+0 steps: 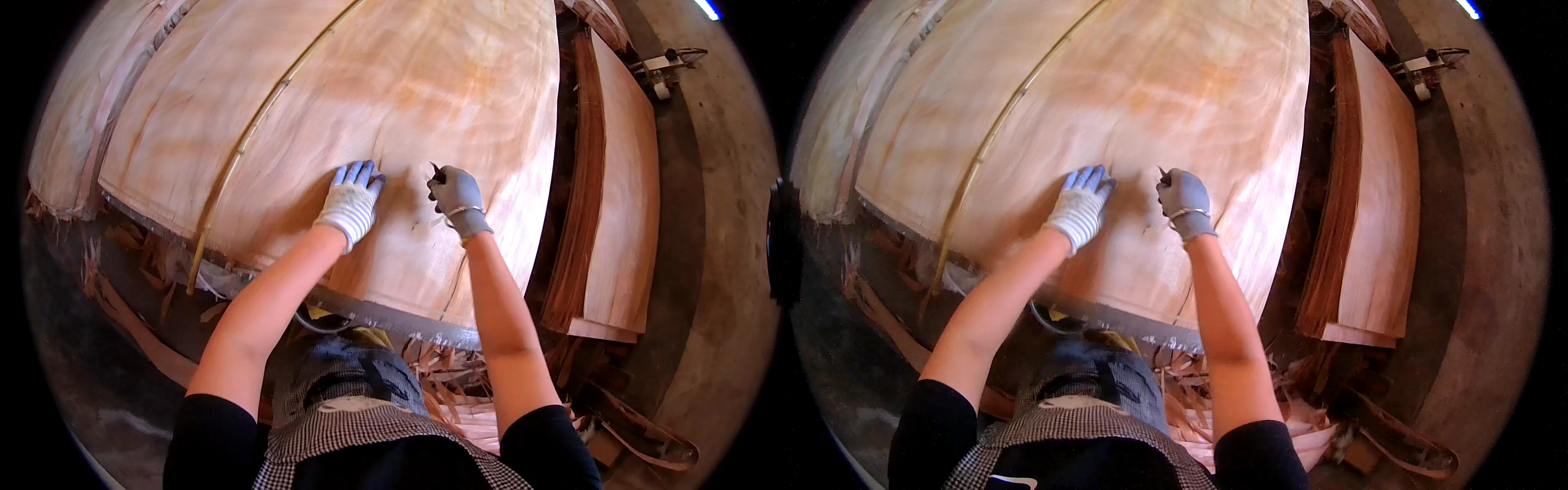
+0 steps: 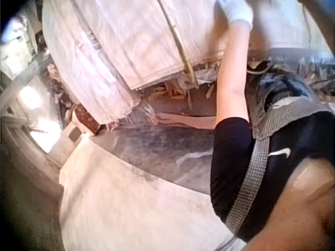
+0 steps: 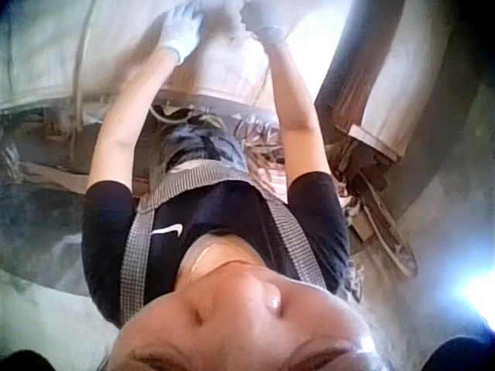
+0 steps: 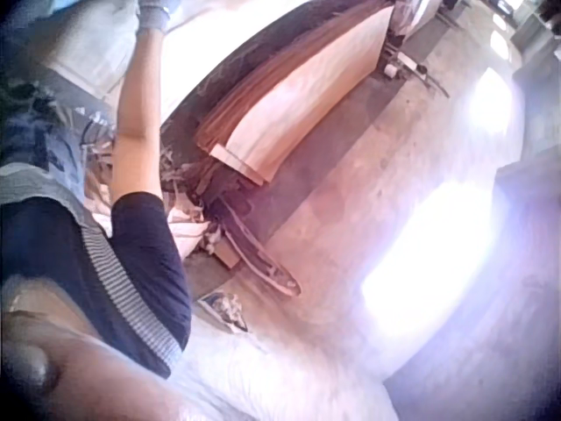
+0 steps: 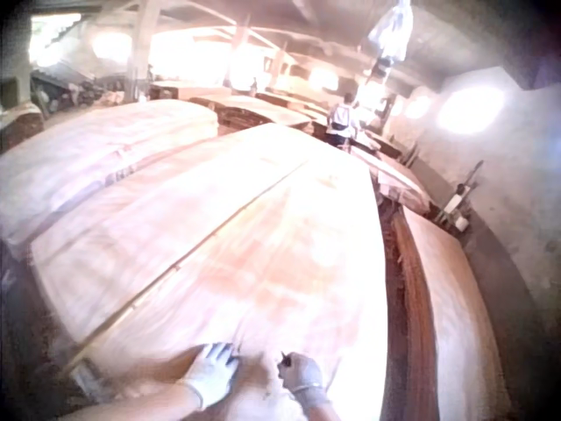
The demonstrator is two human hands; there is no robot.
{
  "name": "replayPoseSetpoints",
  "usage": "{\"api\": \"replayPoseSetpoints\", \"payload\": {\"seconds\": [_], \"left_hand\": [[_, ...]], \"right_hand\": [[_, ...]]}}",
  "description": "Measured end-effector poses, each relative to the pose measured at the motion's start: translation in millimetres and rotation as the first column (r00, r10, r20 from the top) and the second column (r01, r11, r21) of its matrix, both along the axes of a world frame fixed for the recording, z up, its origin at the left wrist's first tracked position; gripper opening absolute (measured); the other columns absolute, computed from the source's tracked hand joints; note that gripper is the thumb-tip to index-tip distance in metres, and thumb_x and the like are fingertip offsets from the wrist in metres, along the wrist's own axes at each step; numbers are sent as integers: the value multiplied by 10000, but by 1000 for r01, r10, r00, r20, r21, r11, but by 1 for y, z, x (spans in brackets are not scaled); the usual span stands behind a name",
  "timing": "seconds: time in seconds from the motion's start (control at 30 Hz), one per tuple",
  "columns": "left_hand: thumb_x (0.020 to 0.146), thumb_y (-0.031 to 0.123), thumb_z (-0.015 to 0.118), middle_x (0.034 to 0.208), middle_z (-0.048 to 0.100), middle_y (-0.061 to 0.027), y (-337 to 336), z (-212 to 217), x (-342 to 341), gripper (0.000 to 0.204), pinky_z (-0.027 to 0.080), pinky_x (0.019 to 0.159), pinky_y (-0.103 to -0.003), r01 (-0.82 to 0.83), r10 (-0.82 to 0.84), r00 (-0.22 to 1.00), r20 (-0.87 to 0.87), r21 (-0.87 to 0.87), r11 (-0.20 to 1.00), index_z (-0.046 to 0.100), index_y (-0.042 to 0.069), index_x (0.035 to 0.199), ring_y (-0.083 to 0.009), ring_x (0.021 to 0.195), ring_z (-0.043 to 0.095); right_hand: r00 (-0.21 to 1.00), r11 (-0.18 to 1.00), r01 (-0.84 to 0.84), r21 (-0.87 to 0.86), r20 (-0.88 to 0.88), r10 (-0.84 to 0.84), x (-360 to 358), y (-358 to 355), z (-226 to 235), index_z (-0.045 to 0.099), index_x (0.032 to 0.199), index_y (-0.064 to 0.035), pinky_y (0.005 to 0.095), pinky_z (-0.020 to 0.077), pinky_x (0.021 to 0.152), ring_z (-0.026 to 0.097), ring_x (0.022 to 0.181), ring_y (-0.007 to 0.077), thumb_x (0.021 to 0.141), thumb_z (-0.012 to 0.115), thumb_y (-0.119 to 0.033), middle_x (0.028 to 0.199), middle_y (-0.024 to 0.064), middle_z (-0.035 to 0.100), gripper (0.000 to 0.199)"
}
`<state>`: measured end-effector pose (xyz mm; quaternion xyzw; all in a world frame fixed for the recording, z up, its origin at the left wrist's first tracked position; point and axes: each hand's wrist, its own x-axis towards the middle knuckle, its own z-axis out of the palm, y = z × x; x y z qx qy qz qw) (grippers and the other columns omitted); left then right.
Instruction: The person handles large wood veneer sheets by lifting them from stacks, placing them on a work surface, and applying white tape strips to repair cracks.
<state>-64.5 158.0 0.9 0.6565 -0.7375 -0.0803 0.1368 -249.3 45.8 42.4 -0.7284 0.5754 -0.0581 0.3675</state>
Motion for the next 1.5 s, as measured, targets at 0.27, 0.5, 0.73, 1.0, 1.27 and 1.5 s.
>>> {"api": "replayPoseSetpoints", "payload": {"seconds": [0.27, 0.5, 0.73, 1.0, 1.27, 1.5], "left_hand": [[782, 132, 511, 1387, 381, -148, 138, 0, 26, 520, 157, 1103, -488, -400, 393, 915, -87, -83, 913, 438, 59, 1291, -316, 1303, 318], [806, 244, 546, 1430, 342, -30, 175, -14, 11, 525, 142, 1100, -500, -170, 170, 985, 21, 19, 985, 458, 119, 1309, -261, 1330, 277], [817, 237, 519, 1404, 370, -39, 172, -12, 9, 493, 151, 1094, -497, -177, 178, 984, 19, -54, 983, 475, 108, 1290, -283, 1320, 273], [847, 328, 510, 1373, 417, -125, 160, 8, -45, 453, 137, 1111, -469, 178, -178, 965, -191, -19, 984, 533, 82, 1226, -293, 1334, 283], [838, 178, 561, 1056, 567, -223, 167, 60, 99, 410, 419, 892, -413, -735, 686, 677, -265, -212, 644, 488, 10, 1205, -354, 954, 549], [882, 311, 475, 825, 630, -207, 186, 88, 25, 303, 468, 667, -426, -107, 414, 848, -329, 660, 744, 636, 59, 929, -344, 720, 598]], "right_hand": [[932, 777, -160, 608, 353, -85, 31, 141, 34, 598, 842, 2, 214, 361, 383, 479, 424, 82, 851, 631, -164, 608, 55, 603, 169], [975, 816, -93, 570, 219, -42, 51, 152, -27, 596, 817, 22, 256, 410, 399, 526, 462, 128, 831, 639, -136, 622, 79, 605, 164], [984, 995, -55, 79, -163, 67, -1, 176, -24, 606, 832, 40, 336, 483, 494, 614, 522, 217, 763, 690, -207, 657, 155, 628, 270], [985, 943, 115, 312, -156, -68, -64, 184, 6, 601, 758, 28, 292, 448, 438, 575, 476, 148, 757, 708, -227, 582, 95, 593, 277], [931, 877, 230, 422, 167, -325, -108, 197, 12, 626, 869, 13, 257, 462, 473, 581, 533, 117, 846, 557, -86, 672, 73, 618, 123], [801, 857, -3, 515, 514, -306, -71, 201, 32, 511, 1223, -17, 251, 501, 569, 614, 664, 126, 891, 519, -67, 851, 92, 648, 336]]}}
